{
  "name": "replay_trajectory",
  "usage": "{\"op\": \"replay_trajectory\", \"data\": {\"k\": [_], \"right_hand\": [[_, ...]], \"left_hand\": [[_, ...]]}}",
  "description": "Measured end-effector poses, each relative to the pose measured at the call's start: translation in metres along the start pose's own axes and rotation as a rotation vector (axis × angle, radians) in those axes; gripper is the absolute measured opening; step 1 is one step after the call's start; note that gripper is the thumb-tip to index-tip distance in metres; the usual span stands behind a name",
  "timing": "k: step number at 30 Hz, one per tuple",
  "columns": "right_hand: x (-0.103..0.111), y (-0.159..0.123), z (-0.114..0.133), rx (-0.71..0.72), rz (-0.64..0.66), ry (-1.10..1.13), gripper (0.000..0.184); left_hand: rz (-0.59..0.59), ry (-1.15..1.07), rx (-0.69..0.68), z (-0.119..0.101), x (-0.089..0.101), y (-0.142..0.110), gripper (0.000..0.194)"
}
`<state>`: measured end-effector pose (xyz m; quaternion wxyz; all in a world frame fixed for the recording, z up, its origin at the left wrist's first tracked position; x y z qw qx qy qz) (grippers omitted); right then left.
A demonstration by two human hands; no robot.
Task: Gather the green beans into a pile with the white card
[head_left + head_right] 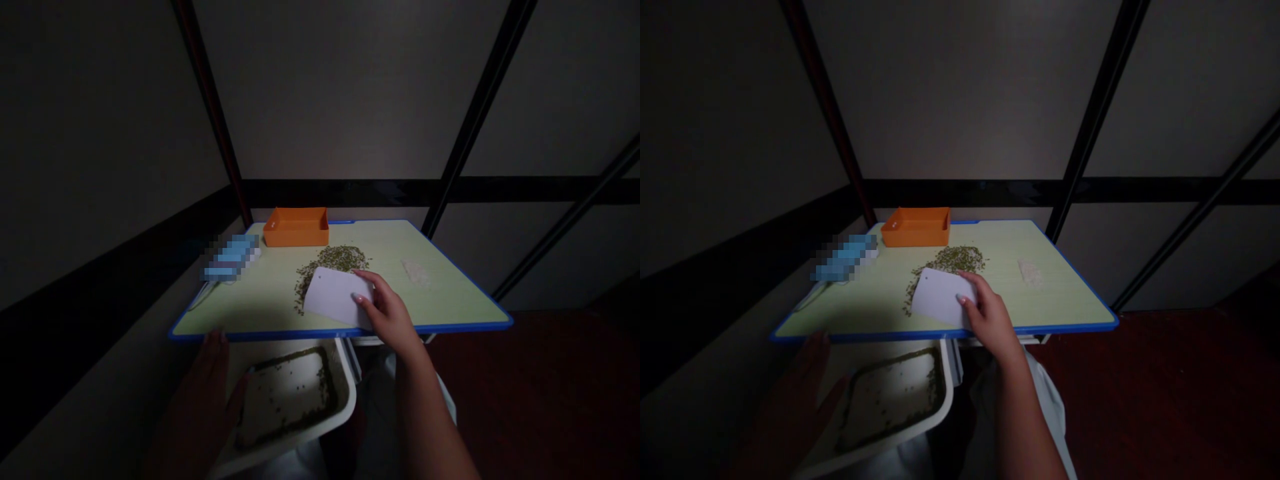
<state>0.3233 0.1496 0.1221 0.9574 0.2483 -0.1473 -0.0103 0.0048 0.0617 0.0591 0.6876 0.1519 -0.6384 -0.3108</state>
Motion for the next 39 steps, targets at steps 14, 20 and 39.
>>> {"op": "replay_trajectory", "data": {"k": [14, 20, 39], "right_hand": [[-0.002, 0.0, 0.012, 0.043, 0.01, -0.033, 0.041], [-0.003, 0.0, 0.013, 0.039, 0.034, -0.051, 0.042], [-0.001, -0.001, 0.012, 0.062, 0.062, -0.018, 0.04]], "left_hand": [[0.077, 0.012, 0.061, 0.006, -0.005, 0.001, 0.071], [0.087, -0.007, 0.063, 0.007, -0.003, 0.004, 0.071], [0.144, -0.072, 0.085, -0.002, 0.005, 0.008, 0.072]]}}
Point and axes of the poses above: each hand's wrist, its own y-axis towards the middle knuckle, its own x-axis out of the back of the hand, z = x × y, the point moved 10 cm from there along y, towards the middle knuckle, and after that the axes turned 1 degree about -x, right-handed, at the moved point
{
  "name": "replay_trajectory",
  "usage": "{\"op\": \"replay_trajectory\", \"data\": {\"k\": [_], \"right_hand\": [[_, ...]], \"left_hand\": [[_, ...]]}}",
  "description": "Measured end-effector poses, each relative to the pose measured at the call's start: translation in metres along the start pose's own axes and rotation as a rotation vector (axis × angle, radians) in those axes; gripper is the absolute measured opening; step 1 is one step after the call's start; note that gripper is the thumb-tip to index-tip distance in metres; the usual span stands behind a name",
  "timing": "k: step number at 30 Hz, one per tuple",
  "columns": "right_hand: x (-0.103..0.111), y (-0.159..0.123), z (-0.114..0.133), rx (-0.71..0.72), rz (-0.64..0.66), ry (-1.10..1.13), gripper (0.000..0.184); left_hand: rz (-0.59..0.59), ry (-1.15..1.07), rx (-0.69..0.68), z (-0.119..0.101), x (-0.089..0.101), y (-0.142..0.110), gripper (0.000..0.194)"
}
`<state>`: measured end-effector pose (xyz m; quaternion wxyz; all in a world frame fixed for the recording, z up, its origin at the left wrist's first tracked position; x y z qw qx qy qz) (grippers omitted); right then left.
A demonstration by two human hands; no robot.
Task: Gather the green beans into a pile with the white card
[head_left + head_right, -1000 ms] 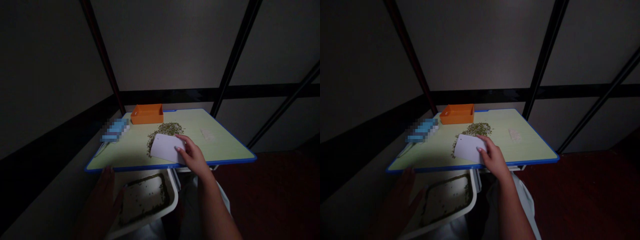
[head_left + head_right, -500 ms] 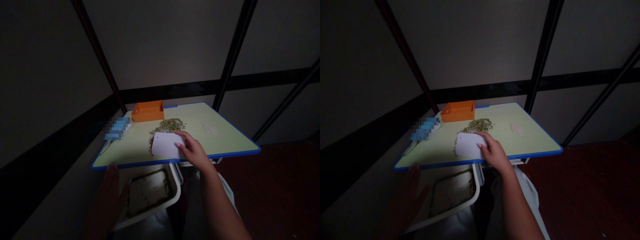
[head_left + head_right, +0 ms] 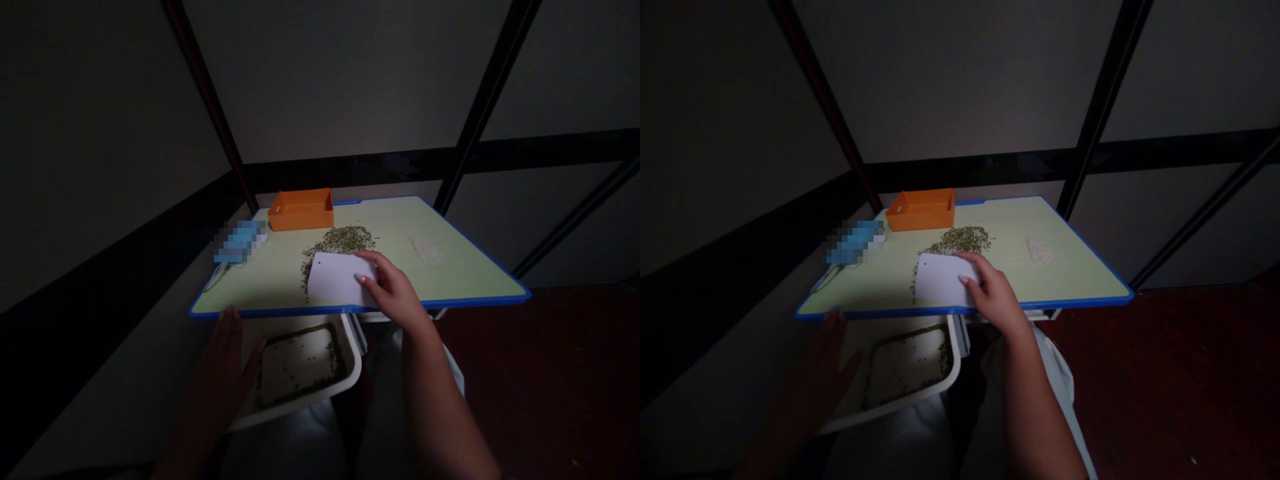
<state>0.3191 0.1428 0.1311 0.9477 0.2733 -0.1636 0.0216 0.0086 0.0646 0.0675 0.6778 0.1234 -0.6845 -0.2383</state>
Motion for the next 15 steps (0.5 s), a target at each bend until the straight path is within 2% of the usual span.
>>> {"op": "replay_trajectory", "data": {"k": [6, 15], "right_hand": [[0.006, -0.001, -0.003, -0.013, -0.041, 0.006, 0.04], [-0.005, 0.001, 0.001, -0.011, 0.004, 0.016, 0.04]], "left_hand": [[0.028, -0.008, 0.022, 0.001, -0.002, 0.0, 0.073], [0.031, 0.016, 0.013, -0.002, 0.0, 0.001, 0.073]]}}
Point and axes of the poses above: each hand's wrist, its own y-axis towards the middle knuckle, its own x-axis out of the back of the hand, z = x × y, the point moved 10 cm from there along y, towards the middle knuckle, and after that the axes turned 1 degree about -x, right-handed, at the moved point
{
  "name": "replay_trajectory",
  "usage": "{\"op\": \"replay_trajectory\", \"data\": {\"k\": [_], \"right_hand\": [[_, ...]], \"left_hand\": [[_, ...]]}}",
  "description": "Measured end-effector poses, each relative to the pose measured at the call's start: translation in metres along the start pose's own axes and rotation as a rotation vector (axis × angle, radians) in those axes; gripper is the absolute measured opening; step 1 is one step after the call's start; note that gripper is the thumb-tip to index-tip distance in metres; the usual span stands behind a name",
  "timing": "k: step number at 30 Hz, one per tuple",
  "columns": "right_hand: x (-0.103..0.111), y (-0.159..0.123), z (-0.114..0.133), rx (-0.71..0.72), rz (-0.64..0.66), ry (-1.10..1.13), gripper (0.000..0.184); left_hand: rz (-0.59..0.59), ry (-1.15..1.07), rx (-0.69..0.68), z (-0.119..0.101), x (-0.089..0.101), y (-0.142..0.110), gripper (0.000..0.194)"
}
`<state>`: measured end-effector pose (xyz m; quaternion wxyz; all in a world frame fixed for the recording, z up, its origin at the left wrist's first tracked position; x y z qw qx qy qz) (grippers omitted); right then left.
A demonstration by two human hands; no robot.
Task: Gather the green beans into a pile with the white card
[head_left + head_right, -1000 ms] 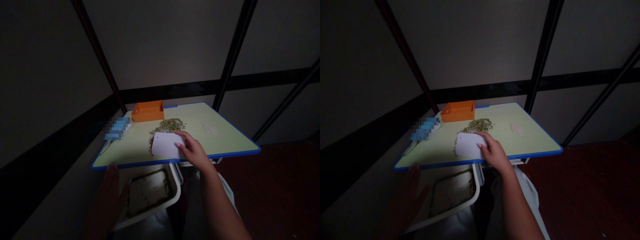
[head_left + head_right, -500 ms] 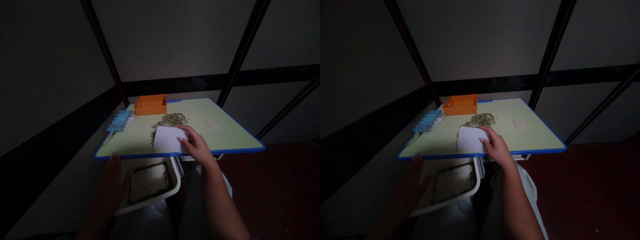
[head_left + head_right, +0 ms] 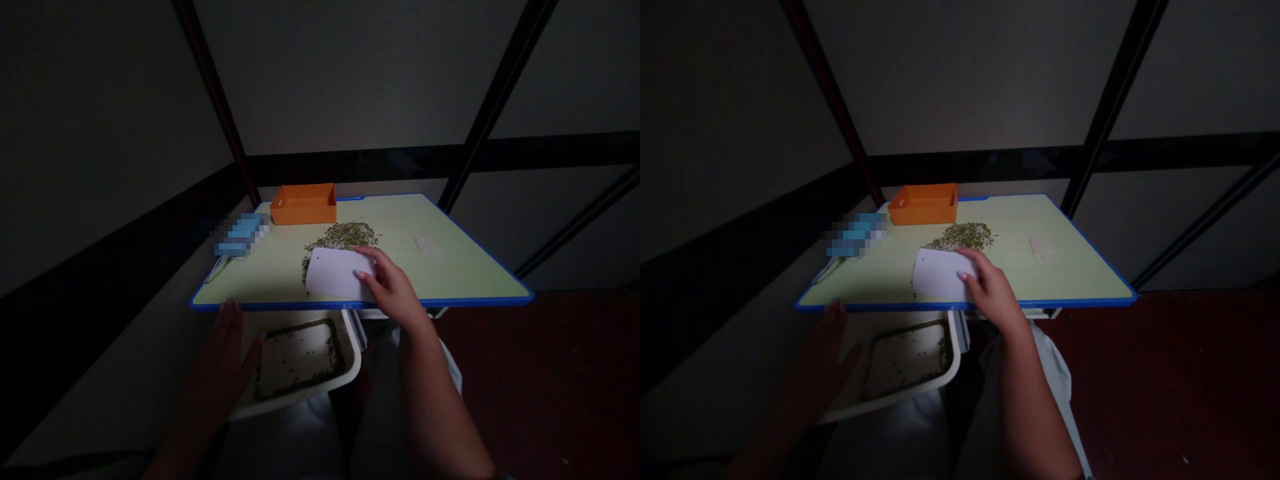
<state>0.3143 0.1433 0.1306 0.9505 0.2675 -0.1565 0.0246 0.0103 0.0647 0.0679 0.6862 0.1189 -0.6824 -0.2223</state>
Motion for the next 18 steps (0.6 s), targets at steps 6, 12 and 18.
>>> {"op": "replay_trajectory", "data": {"k": [6, 12, 18], "right_hand": [[0.0012, -0.0003, -0.0019, 0.001, 0.016, 0.006, 0.039], [0.002, -0.0009, -0.0002, 0.002, 0.022, -0.013, 0.039], [0.0034, -0.0012, 0.001, 0.014, 0.032, -0.02, 0.04]], "left_hand": [[0.003, -0.007, -0.004, 0.0016, -0.0021, -0.0001, 0.073], [-0.003, -0.016, -0.017, 0.0016, -0.0026, -0.001, 0.073], [-0.017, 0.008, -0.038, -0.0011, -0.0009, 0.0, 0.076]]}}
Point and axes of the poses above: each hand's wrist, its own y-axis towards the middle knuckle, its own x-axis out of the back of the hand, z = x × y, the point moved 10 cm from there along y, towards the middle knuckle, and after that the axes turned 1 degree about -x, right-handed, at the moved point
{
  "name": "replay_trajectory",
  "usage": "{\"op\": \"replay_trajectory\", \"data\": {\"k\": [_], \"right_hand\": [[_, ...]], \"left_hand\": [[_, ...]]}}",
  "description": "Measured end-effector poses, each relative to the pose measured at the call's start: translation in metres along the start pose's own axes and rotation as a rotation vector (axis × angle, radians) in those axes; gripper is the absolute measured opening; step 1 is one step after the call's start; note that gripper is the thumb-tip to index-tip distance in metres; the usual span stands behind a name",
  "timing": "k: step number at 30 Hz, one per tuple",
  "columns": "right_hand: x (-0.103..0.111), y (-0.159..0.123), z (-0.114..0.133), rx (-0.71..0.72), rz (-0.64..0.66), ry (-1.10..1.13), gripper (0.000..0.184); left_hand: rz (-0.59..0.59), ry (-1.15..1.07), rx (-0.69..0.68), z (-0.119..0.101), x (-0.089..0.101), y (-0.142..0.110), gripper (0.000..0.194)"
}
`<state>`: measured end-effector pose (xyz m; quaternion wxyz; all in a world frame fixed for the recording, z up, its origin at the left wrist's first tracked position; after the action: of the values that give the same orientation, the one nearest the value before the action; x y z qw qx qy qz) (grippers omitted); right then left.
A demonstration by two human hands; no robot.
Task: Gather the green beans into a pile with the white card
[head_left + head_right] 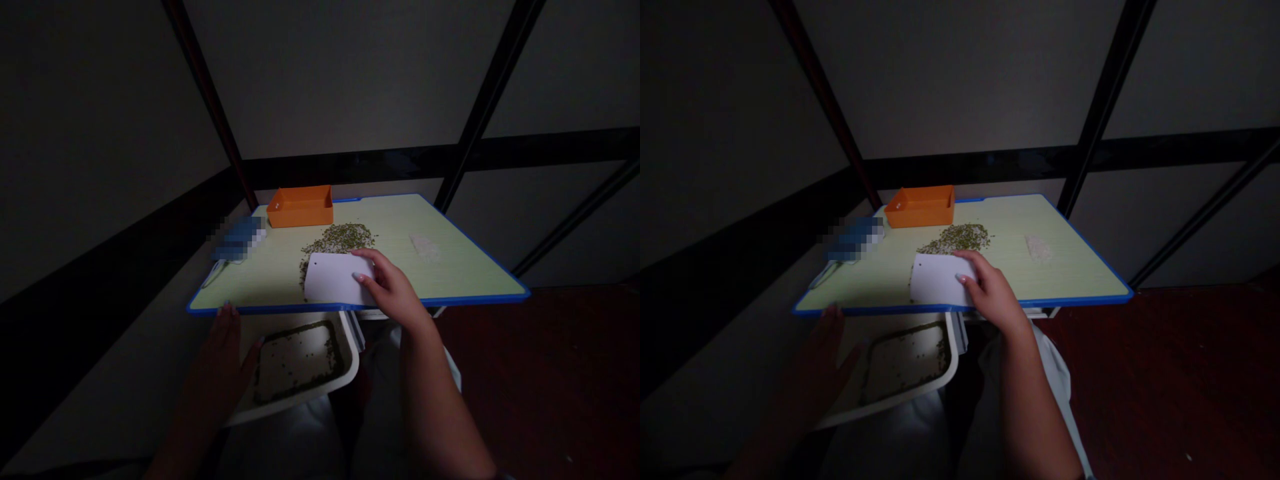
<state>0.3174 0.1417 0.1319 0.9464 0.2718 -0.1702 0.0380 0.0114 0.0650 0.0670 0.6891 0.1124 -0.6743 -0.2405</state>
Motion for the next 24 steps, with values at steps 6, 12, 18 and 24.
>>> {"op": "replay_trajectory", "data": {"k": [6, 12, 18, 24], "right_hand": [[-0.004, -0.001, 0.004, 0.003, 0.022, 0.018, 0.04], [-0.004, -0.001, 0.009, 0.009, -0.025, 0.132, 0.037], [0.007, -0.005, -0.003, -0.122, -0.154, 0.243, 0.059], [0.023, 0.025, 0.02, -0.041, -0.314, 0.241, 0.031]], "left_hand": [[-0.004, 0.012, 0.024, 0.001, 0.0, 0.0, 0.077], [0.001, -0.004, 0.032, 0.002, 0.001, 0.0, 0.075], [-0.035, -0.012, 0.056, 0.003, 0.0, -0.002, 0.074], [-0.095, -0.054, 0.067, 0.006, -0.006, -0.008, 0.069]]}}
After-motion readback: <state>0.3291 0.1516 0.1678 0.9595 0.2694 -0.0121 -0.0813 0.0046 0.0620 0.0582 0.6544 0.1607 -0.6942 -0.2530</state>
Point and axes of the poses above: each hand's wrist, its own y-axis towards the middle knuckle, its own x-axis out of the back of the hand, z = x × y, the point moved 10 cm from there along y, towards the middle knuckle, and after that the axes turned 1 degree about -x, right-handed, at the moved point
